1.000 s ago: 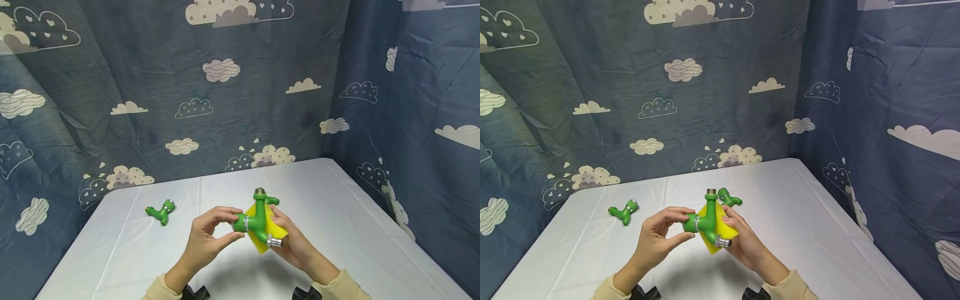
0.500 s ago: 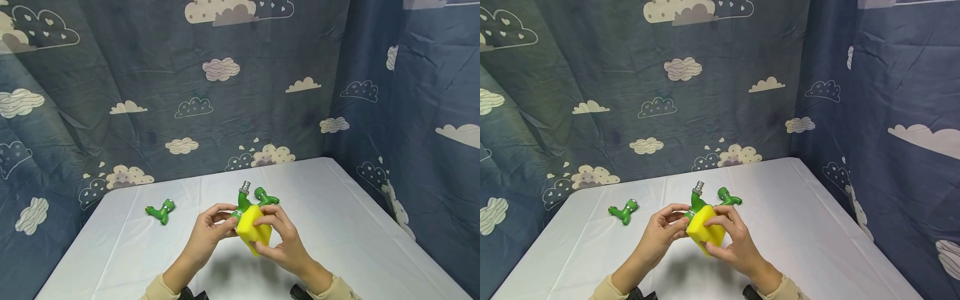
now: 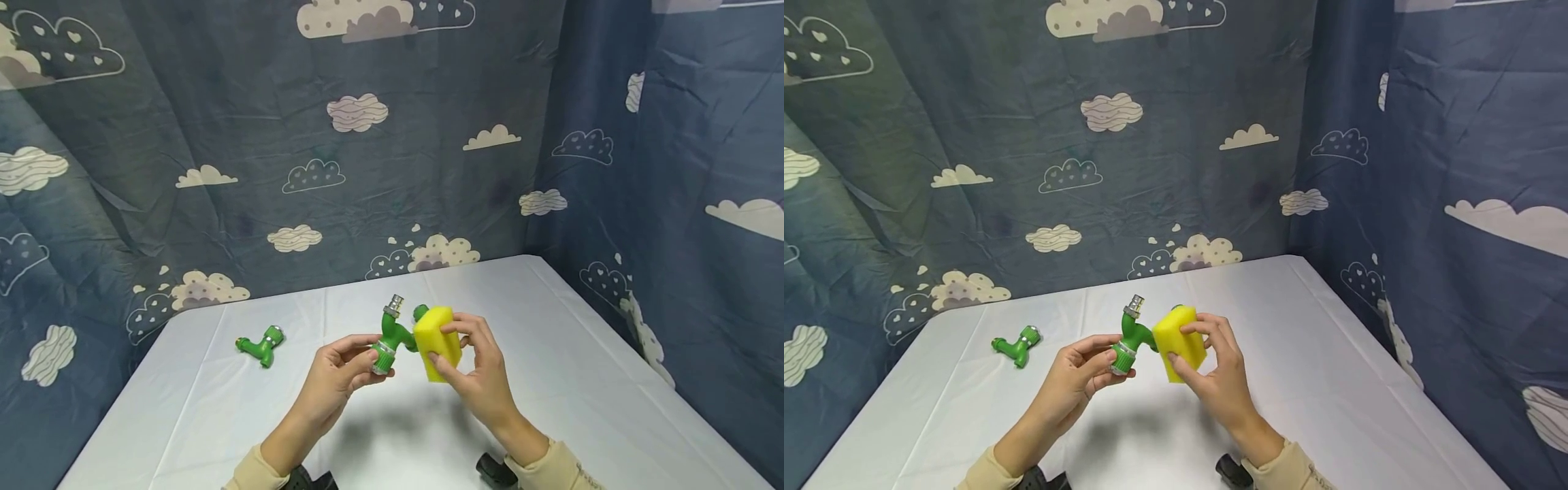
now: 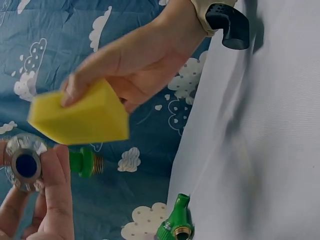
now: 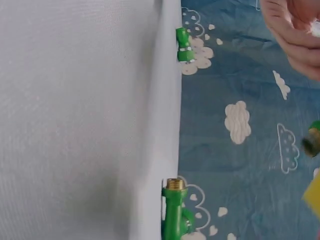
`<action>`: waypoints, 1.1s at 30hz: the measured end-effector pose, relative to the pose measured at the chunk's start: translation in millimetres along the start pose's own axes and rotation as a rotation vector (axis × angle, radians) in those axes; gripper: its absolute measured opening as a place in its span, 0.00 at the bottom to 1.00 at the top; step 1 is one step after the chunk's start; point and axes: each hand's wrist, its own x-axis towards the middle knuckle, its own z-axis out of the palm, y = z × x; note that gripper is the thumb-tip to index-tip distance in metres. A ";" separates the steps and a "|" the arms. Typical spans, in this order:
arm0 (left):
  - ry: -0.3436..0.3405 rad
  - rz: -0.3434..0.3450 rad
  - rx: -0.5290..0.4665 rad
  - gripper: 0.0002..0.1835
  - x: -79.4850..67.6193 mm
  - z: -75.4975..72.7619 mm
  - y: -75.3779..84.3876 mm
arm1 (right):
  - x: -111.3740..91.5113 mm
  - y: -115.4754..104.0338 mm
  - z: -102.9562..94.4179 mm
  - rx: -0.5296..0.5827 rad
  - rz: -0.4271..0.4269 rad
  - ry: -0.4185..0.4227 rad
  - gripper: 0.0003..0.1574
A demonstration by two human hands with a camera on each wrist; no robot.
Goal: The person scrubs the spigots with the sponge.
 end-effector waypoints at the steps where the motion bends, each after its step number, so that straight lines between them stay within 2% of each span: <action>1: 0.008 -0.003 -0.006 0.23 0.2 0.1 0.0 | -0.4 -0.3 0.1 0.016 -0.028 -0.016 0.29; 4: 0.012 -0.022 -0.015 0.24 0.8 1.2 -0.4 | -2.3 -0.7 2.1 0.019 -0.136 -0.091 0.29; 7: -0.016 -0.028 -0.012 0.26 1.5 1.3 -0.3 | -3.4 0.5 4.6 -0.021 -0.205 -0.120 0.28; 11: -0.072 -0.038 -0.013 0.26 3.6 -2.6 0.7 | -4.5 2.5 5.0 -0.053 -0.208 -0.079 0.27; 16: -0.129 -0.023 0.019 0.24 4.2 -14.0 3.7 | -5.5 3.8 6.0 -0.030 -0.217 -0.066 0.27; 18: -0.159 0.006 0.048 0.23 3.0 -19.3 5.4 | -5.4 3.6 6.7 -0.011 -0.210 -0.073 0.27; 22: -0.264 0.098 0.122 0.21 1.2 -26.9 11.2 | -5.3 2.5 5.4 -0.008 -0.162 -0.077 0.29; 25: -0.346 0.160 0.151 0.19 -0.2 -30.9 15.4 | -4.8 2.1 4.1 -0.049 -0.104 -0.078 0.29; 28: -0.399 0.187 0.162 0.19 -0.6 -33.4 18.1 | -3.8 2.6 2.5 -0.108 -0.040 -0.069 0.28; 30: -0.405 0.185 0.178 0.21 -0.8 -34.4 19.0 | -3.1 3.5 1.8 -0.142 0.001 -0.053 0.27; 33: -0.355 0.155 0.222 0.23 -1.3 -35.7 19.7 | -2.0 5.9 1.6 -0.127 0.008 -0.019 0.26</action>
